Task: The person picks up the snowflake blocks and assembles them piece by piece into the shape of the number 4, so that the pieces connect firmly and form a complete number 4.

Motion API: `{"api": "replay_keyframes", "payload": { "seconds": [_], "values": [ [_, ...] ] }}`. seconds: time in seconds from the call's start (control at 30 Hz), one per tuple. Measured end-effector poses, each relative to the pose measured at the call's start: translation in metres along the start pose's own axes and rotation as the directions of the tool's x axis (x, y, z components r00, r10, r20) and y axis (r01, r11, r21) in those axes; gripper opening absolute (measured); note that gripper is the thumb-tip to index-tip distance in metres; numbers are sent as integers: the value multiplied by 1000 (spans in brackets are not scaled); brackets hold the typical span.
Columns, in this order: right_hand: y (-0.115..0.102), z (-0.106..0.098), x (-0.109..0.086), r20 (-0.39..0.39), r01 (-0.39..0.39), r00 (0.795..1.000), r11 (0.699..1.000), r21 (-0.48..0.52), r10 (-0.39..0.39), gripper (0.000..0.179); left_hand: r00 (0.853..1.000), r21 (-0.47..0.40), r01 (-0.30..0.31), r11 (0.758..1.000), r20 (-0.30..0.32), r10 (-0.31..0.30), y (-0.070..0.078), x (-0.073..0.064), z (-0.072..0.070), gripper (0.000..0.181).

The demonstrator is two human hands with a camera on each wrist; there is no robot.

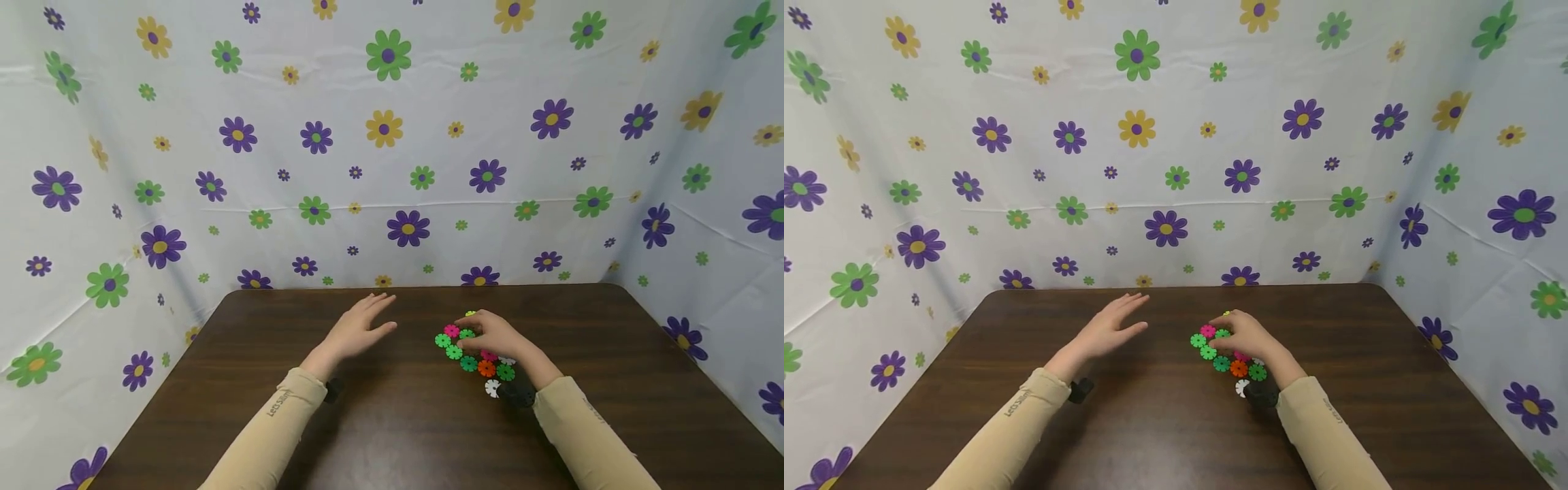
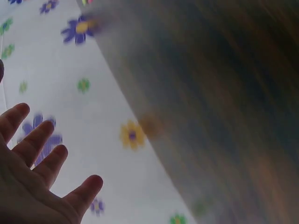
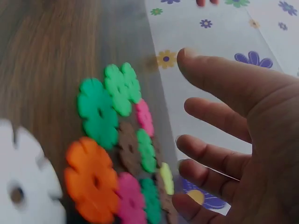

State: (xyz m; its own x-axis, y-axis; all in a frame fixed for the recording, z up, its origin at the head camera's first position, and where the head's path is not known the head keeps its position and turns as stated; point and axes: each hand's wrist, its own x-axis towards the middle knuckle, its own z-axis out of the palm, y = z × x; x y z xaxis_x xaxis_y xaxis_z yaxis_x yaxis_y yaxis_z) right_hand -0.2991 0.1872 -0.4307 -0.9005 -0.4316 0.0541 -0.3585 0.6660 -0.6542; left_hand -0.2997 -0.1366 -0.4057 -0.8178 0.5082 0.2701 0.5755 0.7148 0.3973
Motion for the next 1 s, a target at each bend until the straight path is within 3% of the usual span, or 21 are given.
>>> {"api": "replay_keyframes", "payload": {
  "seconds": [0.2,0.4,0.53,0.77,1.0],
  "values": [
    [7,17,10,-16,-63,998,997,44,64,42,997,-113,1,994,82,9,18,21,33,51],
    [15,28,8,-26,-126,991,987,96,129,34,982,-199,97,975,177,-62,31,39,56,46],
    [16,31,7,-41,-135,989,983,121,141,34,977,-210,143,967,187,-104,36,48,65,42],
    [19,33,6,-15,-84,996,988,127,86,33,961,-227,225,947,212,-177,42,59,79,37],
    [22,32,5,-31,-24,999,992,121,28,26,955,-180,253,951,204,-216,49,67,87,30]
  ]
}}
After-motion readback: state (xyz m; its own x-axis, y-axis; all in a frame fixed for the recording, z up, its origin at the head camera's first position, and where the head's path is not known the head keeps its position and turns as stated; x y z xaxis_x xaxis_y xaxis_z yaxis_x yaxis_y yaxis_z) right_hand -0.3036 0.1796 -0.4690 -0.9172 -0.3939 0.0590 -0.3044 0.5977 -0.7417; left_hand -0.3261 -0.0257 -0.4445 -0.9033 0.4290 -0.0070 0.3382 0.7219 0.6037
